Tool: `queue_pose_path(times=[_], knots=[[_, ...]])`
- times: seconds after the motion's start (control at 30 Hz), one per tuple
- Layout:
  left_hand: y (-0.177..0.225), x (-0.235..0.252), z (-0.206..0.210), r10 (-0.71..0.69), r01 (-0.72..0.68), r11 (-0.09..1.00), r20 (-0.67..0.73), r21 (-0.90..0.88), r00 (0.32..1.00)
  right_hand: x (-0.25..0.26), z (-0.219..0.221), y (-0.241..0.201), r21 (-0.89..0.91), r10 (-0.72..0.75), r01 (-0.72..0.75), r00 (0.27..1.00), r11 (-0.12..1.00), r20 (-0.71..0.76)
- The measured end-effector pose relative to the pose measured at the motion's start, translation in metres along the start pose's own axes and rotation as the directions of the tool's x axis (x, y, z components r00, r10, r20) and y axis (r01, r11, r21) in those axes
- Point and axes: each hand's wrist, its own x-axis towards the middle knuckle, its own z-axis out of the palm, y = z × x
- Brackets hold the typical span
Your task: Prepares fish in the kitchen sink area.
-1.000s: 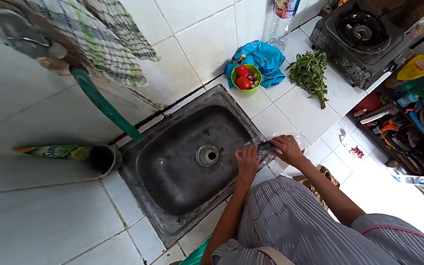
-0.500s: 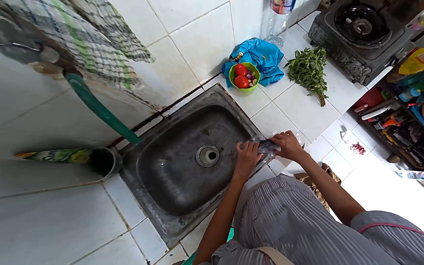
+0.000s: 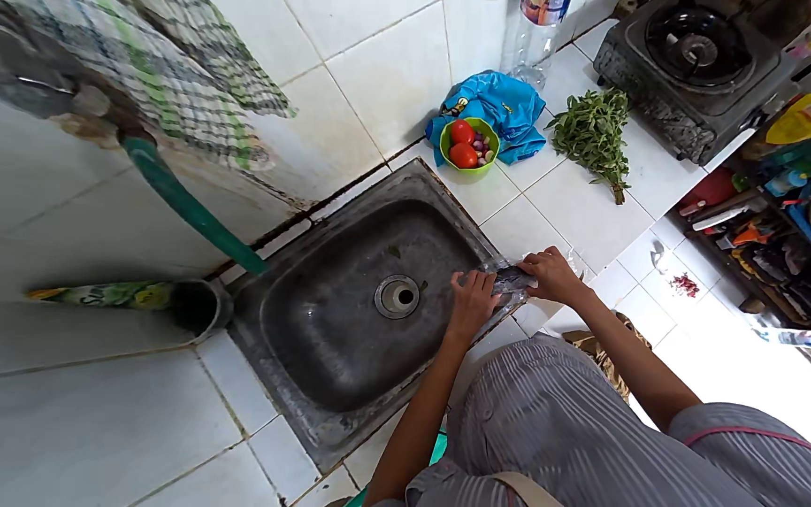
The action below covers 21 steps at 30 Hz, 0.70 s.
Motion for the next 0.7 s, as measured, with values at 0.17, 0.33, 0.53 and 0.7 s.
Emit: queue_pose_path(times=[0.17, 0.33, 0.53, 0.7], knots=[[0.0003, 0.0000, 0.0002, -0.033, 0.033, 0.998, -0.002, -0.053, 0.999, 0.0007, 0.0006, 0.0012, -0.008, -0.005, 0.005, 1.000, 1.000, 0.001], [0.0007, 0.0005, -0.0017, -0.055, 0.056, 0.996, 0.006, -0.076, 0.998, 0.0011, -0.0003, 0.0021, 0.001, -0.007, 0.007, 1.000, 1.000, 0.012], [-0.0005, -0.0007, -0.0007, -0.132, 0.135, 0.975, 0.032, -0.178, 0.991, 0.0014, 0.0000, 0.0033, 0.003, -0.010, 0.010, 1.000, 1.000, 0.011], [-0.0009, -0.0012, -0.0016, -0.157, 0.161, 0.960, 0.035, -0.230, 0.987, 0.0016, 0.0002, 0.0047, 0.006, -0.034, 0.034, 0.999, 0.999, -0.001]])
